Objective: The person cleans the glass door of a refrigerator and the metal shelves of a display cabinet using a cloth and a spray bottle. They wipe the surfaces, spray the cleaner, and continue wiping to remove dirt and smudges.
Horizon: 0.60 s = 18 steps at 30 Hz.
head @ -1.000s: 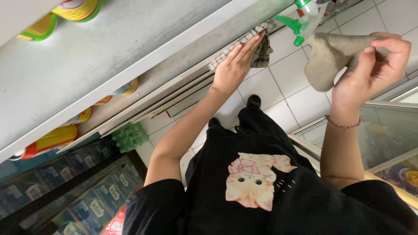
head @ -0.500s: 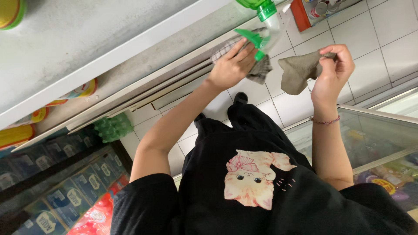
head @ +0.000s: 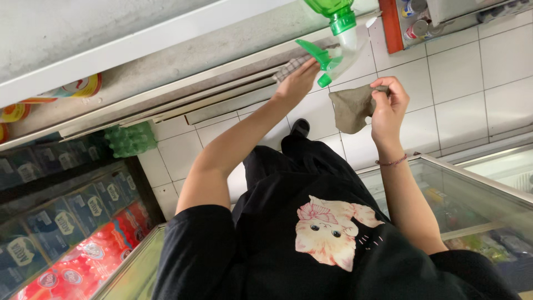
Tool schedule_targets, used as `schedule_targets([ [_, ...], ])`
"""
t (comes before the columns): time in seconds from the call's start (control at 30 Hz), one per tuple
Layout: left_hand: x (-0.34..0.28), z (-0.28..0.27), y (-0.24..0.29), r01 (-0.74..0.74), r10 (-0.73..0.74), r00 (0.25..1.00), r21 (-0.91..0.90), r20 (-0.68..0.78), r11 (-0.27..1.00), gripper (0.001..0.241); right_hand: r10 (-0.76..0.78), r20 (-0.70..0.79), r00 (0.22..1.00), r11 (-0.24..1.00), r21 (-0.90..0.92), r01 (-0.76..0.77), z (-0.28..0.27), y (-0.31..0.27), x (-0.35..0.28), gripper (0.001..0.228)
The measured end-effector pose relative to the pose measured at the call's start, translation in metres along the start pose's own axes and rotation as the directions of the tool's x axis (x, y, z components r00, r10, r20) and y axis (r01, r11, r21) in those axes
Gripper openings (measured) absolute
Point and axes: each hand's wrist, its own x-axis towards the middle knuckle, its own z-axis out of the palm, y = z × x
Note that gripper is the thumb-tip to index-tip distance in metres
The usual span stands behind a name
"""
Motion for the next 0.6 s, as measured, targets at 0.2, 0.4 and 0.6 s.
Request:
schedule_targets([
  [0.2, -0.002, 0.006, 0.009, 0.046, -0.046, 0.999, 0.022, 0.024, 0.999, 0.066, 0.000, 0.101, 0.995, 1.000, -0.006, 0.000, 0.027, 0.013, -0.006, 0.014],
  [0.4, -0.098, 0.034, -0.011, 0.321, -0.304, 0.940, 0.102, -0.154, 0.941, 0.089, 0.101, 0.175, 0.979, 0.992, -0.088, -0.087, 0.069, 0.011, -0.023, 0.015],
  [0.6, -0.225, 0.084, -0.016, 0.518, -0.503, 0.855, 0.178, -0.124, 0.837, 0.094, 0.013, 0.321, 0.947, 0.991, -0.128, 0.030, 0.127, 0.005, -0.044, 0.015],
])
